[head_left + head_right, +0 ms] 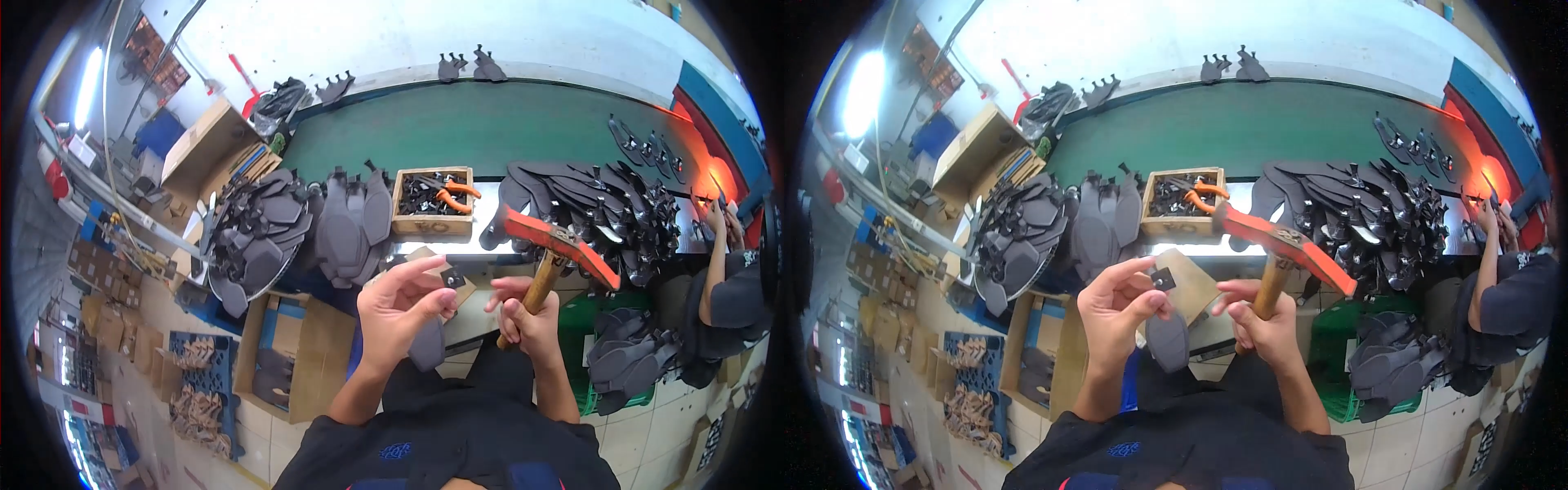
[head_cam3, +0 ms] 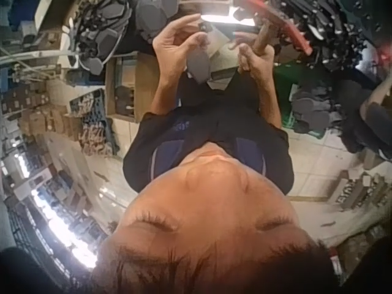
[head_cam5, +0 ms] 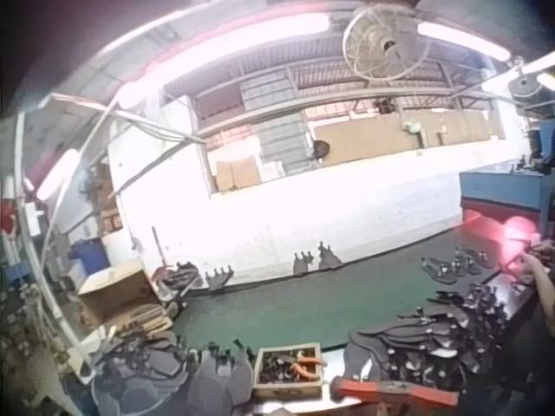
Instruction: Assembling shoe components by hammering and using pliers to secure straps to the sole.
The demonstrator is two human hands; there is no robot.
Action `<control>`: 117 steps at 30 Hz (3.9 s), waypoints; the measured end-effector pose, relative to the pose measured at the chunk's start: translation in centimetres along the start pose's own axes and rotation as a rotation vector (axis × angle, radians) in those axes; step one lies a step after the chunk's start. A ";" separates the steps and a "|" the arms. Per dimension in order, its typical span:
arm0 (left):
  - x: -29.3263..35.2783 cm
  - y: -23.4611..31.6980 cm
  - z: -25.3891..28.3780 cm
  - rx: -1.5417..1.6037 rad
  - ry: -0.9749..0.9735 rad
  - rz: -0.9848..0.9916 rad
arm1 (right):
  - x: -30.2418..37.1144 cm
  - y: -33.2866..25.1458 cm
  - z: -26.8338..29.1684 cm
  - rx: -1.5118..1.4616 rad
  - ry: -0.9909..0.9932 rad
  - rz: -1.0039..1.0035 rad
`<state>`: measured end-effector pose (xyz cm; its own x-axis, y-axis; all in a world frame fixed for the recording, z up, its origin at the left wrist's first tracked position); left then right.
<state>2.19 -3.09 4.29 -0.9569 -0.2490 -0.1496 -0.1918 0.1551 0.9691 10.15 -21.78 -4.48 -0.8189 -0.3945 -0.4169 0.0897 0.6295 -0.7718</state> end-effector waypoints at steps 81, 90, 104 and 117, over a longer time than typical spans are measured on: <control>-5.0 -14.5 12.5 -0.680 0.099 -0.104 | -9.7 11.5 -3.8 0.729 -0.504 -0.043; -4.8 -15.2 13.4 -0.694 0.079 -0.091 | -9.7 10.0 -5.6 0.890 -0.706 0.135; -4.7 -14.6 13.0 -0.418 0.087 0.051 | -1.1 2.4 -7.8 1.008 -0.280 0.051; -2.9 -14.7 13.0 -0.856 0.056 -0.016 | -0.4 -2.8 -10.8 1.054 -0.264 0.252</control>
<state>4.94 7.76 -12.06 -0.9390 -0.2951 -0.1768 0.0465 -0.6181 0.7847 4.11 -16.13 3.02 -0.5748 -0.5440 -0.6112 0.7749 -0.1220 -0.6202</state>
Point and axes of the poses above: each hand's wrist, its own x-axis away from the middle knuckle, its own z-axis out of the back of the hand, y = z × x, the point moved 2 cm from there along -x, towards the middle knuckle, and after that the axes turned 12 degrees about z, right-handed, at the moved point
